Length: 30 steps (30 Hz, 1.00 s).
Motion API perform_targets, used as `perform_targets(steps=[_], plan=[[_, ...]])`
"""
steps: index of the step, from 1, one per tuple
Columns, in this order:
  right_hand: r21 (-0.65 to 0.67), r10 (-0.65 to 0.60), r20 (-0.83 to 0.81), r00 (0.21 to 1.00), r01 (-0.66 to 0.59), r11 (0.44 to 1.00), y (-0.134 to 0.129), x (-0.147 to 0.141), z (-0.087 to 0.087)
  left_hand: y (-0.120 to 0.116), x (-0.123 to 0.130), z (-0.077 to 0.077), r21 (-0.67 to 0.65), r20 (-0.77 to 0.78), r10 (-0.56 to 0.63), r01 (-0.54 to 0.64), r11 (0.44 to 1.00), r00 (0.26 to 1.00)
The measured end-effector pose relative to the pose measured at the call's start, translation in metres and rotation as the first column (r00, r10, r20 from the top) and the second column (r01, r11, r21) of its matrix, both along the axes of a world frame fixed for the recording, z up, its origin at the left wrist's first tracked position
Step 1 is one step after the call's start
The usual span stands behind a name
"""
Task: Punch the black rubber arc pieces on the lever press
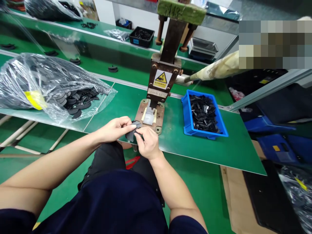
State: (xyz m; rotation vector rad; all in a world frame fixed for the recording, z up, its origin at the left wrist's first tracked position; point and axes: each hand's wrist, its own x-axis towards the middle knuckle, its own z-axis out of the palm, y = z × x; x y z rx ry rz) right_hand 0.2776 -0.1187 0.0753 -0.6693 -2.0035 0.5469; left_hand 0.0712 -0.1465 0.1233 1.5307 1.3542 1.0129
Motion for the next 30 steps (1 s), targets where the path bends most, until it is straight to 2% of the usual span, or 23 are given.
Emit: perform_targets(steps=[3,7,8,10,13,15,16,19,22,24,27,30], plan=[[-0.003,-0.023,-0.038,0.999,0.023,1.000,-0.001,0.001,0.001,0.001,-0.002,-0.004,-0.113,0.217,0.027,-0.002,0.994,0.976],[-0.051,-0.053,-0.024,0.998,0.051,0.997,0.005,0.005,-0.003,0.013,-0.014,-0.015,-0.276,0.387,-0.010,0.126,0.953,0.922],[-0.068,-0.076,-0.018,0.997,0.074,0.995,0.007,0.008,-0.006,0.020,-0.020,-0.021,-0.296,0.393,0.033,0.093,0.951,0.919],[-0.097,-0.151,-0.021,0.988,0.148,0.984,0.012,0.019,-0.015,0.043,-0.033,-0.036,-0.327,0.382,0.201,-0.071,0.942,0.902],[-0.120,-0.270,-0.039,0.962,0.264,0.957,0.015,0.041,-0.028,0.098,-0.053,-0.059,-0.449,0.339,0.456,-0.284,0.847,0.823],[-0.122,-0.314,-0.034,0.949,0.308,0.944,0.013,0.055,-0.034,0.146,-0.062,-0.065,-0.514,0.304,0.553,-0.355,0.781,0.776],[-0.120,-0.323,-0.026,0.946,0.318,0.940,0.011,0.061,-0.035,0.172,-0.065,-0.064,-0.519,0.296,0.577,-0.378,0.766,0.761],[-0.108,-0.328,0.004,0.945,0.327,0.939,0.002,0.075,-0.037,0.243,-0.067,-0.054,-0.471,0.331,0.588,-0.411,0.781,0.738],[-0.087,-0.350,0.045,0.936,0.353,0.932,-0.001,0.094,-0.033,0.286,-0.061,-0.053,-0.426,0.382,0.572,-0.411,0.806,0.726],[-0.034,-0.406,0.086,0.910,0.410,0.912,0.005,0.116,-0.026,0.293,-0.057,-0.063,-0.399,0.377,0.576,-0.435,0.808,0.725],[0.083,-0.525,0.159,0.836,0.518,0.851,0.033,0.158,-0.007,0.279,-0.053,-0.086,-0.334,0.350,0.567,-0.466,0.819,0.746],[0.088,-0.619,0.241,0.748,0.618,0.781,0.078,0.201,0.016,0.257,-0.055,-0.104,-0.182,0.290,0.467,-0.431,0.884,0.835]])
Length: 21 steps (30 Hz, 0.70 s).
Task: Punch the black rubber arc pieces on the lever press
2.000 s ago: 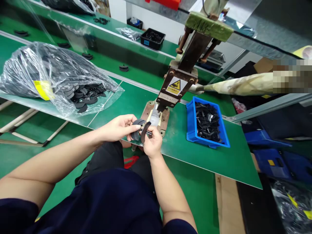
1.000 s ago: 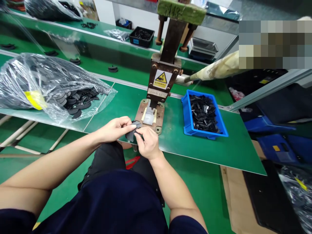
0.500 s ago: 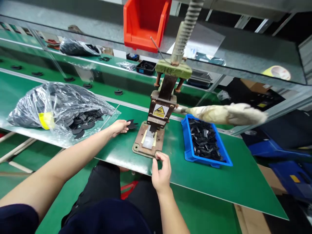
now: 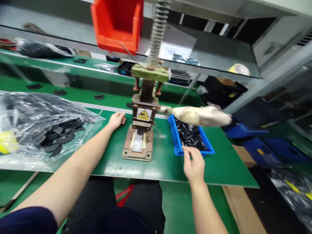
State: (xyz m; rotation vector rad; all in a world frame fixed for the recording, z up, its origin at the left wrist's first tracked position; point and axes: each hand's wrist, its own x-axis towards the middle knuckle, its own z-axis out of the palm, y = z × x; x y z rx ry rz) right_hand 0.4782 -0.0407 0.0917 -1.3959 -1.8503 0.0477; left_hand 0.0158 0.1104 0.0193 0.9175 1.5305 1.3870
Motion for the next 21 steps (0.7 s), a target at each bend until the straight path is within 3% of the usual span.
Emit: perform_targets(steps=[5,11,16,21], plan=[[-0.173,-0.140,0.206,0.968,0.177,0.969,0.077,0.044,0.020,-0.025,-0.006,-0.011,0.059,-0.264,-0.084,0.103,0.993,0.961],[-0.266,-0.133,0.392,0.910,0.250,0.931,0.139,0.035,0.019,-0.070,-0.003,-0.013,0.047,-0.290,-0.132,0.152,0.987,0.948],[-0.267,-0.228,0.486,0.843,0.392,0.880,0.166,0.039,0.022,-0.098,-0.001,-0.015,0.036,-0.275,-0.127,0.143,0.989,0.953],[-0.329,-0.210,0.532,0.820,0.429,0.841,0.167,0.045,0.021,-0.101,0.002,-0.012,0.047,-0.255,-0.104,0.120,0.992,0.961]])
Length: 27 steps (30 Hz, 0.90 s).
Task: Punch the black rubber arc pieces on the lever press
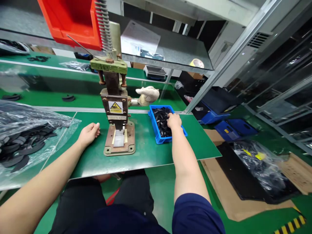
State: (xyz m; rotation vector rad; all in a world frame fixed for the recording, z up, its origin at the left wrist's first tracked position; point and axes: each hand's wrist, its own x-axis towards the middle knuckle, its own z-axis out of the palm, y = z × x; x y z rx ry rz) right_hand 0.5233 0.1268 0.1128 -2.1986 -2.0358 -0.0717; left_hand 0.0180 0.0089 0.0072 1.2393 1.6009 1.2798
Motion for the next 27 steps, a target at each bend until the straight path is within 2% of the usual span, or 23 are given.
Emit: perform_targets(steps=[4,8,11,13,17,21,25,27], plan=[[0.000,0.009,-0.051,0.999,-0.009,1.000,-0.013,-0.003,0.001,0.000,0.002,0.005,-0.004,-0.004,0.016,-0.016,1.000,1.000],[0.046,0.034,-0.173,0.984,-0.027,0.999,-0.033,-0.004,0.007,-0.002,0.004,0.010,-0.016,-0.004,0.044,-0.044,0.999,0.999],[0.153,0.079,-0.309,0.948,-0.033,0.988,-0.054,-0.004,0.013,-0.006,0.003,0.009,0.004,0.040,0.078,-0.078,0.997,0.996],[0.252,0.136,-0.421,0.897,-0.029,0.967,-0.072,-0.006,0.015,-0.011,0.002,0.007,0.031,0.098,0.094,-0.097,0.995,0.991],[0.411,0.297,-0.643,0.706,-0.008,0.911,-0.117,-0.026,0.010,-0.033,0.005,0.006,0.045,0.217,0.120,-0.133,0.990,0.969],[0.464,0.412,-0.792,0.450,0.005,0.886,-0.166,-0.073,-0.007,-0.077,0.031,0.022,0.089,0.212,0.121,-0.142,0.986,0.970],[0.384,0.390,-0.899,0.198,-0.069,0.921,-0.206,-0.132,-0.029,-0.129,0.073,0.050,0.172,0.182,-0.080,0.048,0.984,0.980],[0.330,0.343,-0.935,0.092,-0.131,0.935,-0.221,-0.158,-0.039,-0.148,0.089,0.062,0.232,0.142,-0.210,0.174,0.957,0.967]])
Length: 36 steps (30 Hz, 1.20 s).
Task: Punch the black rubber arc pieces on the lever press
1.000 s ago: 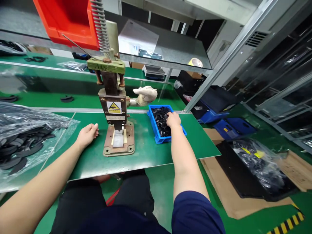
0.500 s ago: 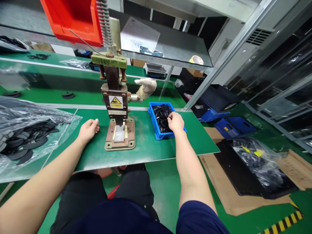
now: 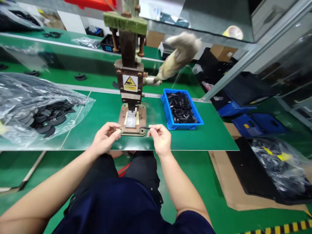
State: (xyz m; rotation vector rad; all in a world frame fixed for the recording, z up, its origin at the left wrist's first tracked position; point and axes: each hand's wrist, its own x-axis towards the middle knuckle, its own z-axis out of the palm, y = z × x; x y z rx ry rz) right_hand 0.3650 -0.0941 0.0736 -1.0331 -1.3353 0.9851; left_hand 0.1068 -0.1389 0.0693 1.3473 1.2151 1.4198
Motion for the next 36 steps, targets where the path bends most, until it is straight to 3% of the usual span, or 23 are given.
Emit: perform_targets(steps=[3,6,12,26,30,33,36], plan=[[-0.072,0.104,-0.086,0.991,-0.111,0.991,-0.017,-0.028,-0.011,-0.018,0.010,0.009,0.123,-0.092,-0.124,0.135,0.983,0.988],[-0.098,0.156,-0.135,0.978,-0.170,0.981,-0.029,-0.040,-0.013,-0.027,0.008,0.012,0.211,-0.173,-0.170,0.205,0.956,0.970],[-0.090,0.218,-0.159,0.963,-0.234,0.968,-0.045,-0.046,-0.004,-0.035,0.006,0.019,0.317,-0.257,-0.154,0.234,0.919,0.954],[-0.104,0.254,-0.145,0.956,-0.270,0.957,-0.049,-0.050,-0.018,-0.035,0.009,0.017,0.319,-0.282,-0.190,0.278,0.906,0.940],[-0.080,0.271,-0.112,0.956,-0.280,0.957,-0.049,-0.049,-0.018,-0.038,0.009,0.021,0.222,-0.244,-0.224,0.279,0.934,0.944],[-0.048,0.306,-0.051,0.951,-0.309,0.950,-0.049,-0.046,-0.012,-0.038,0.010,0.023,-0.006,-0.071,-0.312,0.312,0.950,0.948],[-0.002,0.364,0.054,0.930,-0.365,0.931,-0.050,-0.042,-0.003,-0.039,0.012,0.022,-0.226,0.194,-0.401,0.438,0.870,0.895]])
